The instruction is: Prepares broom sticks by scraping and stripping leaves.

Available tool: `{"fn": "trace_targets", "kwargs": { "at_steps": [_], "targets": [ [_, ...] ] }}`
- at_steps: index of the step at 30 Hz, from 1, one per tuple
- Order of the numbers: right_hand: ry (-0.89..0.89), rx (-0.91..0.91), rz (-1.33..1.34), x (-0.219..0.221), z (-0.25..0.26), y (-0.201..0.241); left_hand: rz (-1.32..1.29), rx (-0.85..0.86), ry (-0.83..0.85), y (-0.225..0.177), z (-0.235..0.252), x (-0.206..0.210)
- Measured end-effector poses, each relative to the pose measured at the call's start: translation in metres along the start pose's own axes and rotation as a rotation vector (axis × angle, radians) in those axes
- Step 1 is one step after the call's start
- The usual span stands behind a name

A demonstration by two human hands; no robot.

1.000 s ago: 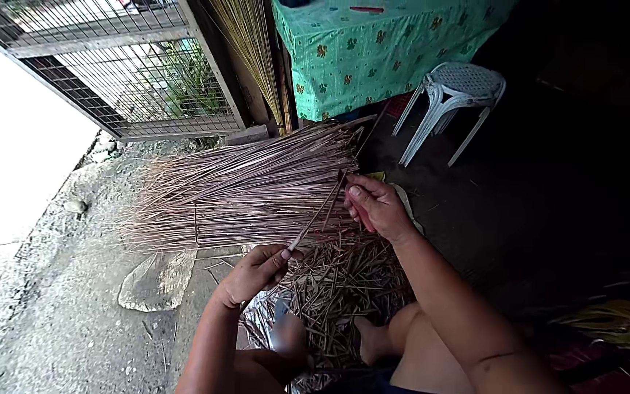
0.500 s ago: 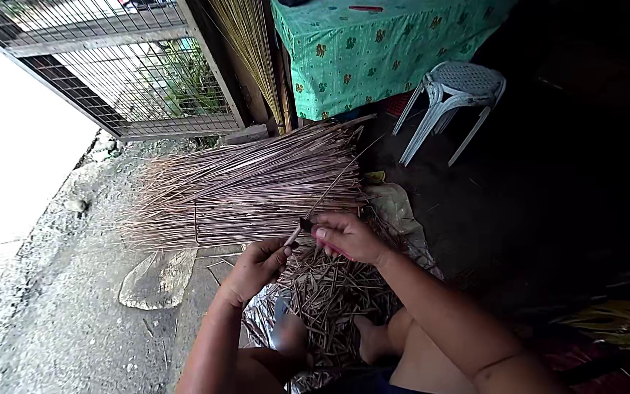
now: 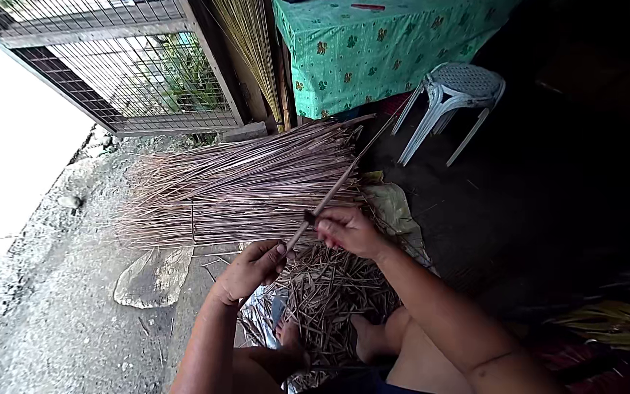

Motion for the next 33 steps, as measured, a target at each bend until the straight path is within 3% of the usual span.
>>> {"fn": "trace_targets", "kwargs": {
  "at_steps": [2,4,12,19,22,27,33],
  "targets": [
    [0.101,0.007,-0.032,0.020,-0.001,-0.003,-0.029,0.007,0.021,0.000,0.000,0.003],
    [0.093,-0.020,-0.067,0.015,0.001,-0.001,-0.045,0.010,0.019,0.000,-0.002,0.001],
    [-0.101,-0.098,-0.144,-0.044,-0.001,0.015,-0.012,0.002,-0.006,-0.003,-0.005,-0.001],
    [-0.434,-0.145,-0.050,-0.108,-0.011,0.031,0.051,0.029,-0.045,-0.001,-0.013,-0.013],
    [-0.333,-0.134,0.035,-0.086,-0.008,0.030,0.072,0.037,-0.093,0.000,-0.011,-0.017],
    [-0.046,0.036,0.077,-0.018,0.000,0.004,0.149,0.063,-0.168,-0.005,-0.008,-0.015],
    [-0.139,-0.029,-0.011,-0.031,0.000,0.006,0.179,0.060,-0.171,-0.006,-0.008,-0.014]
  ]
}}
Point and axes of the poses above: each hand's wrist, its own z-axis towards the middle knuckle, its own x-axis out of the palm, y = z × x, the point moved 8 cm from there along z, towards the middle knuckle, and after that the axes turned 1 degree about -x, right-handed, at the moved point
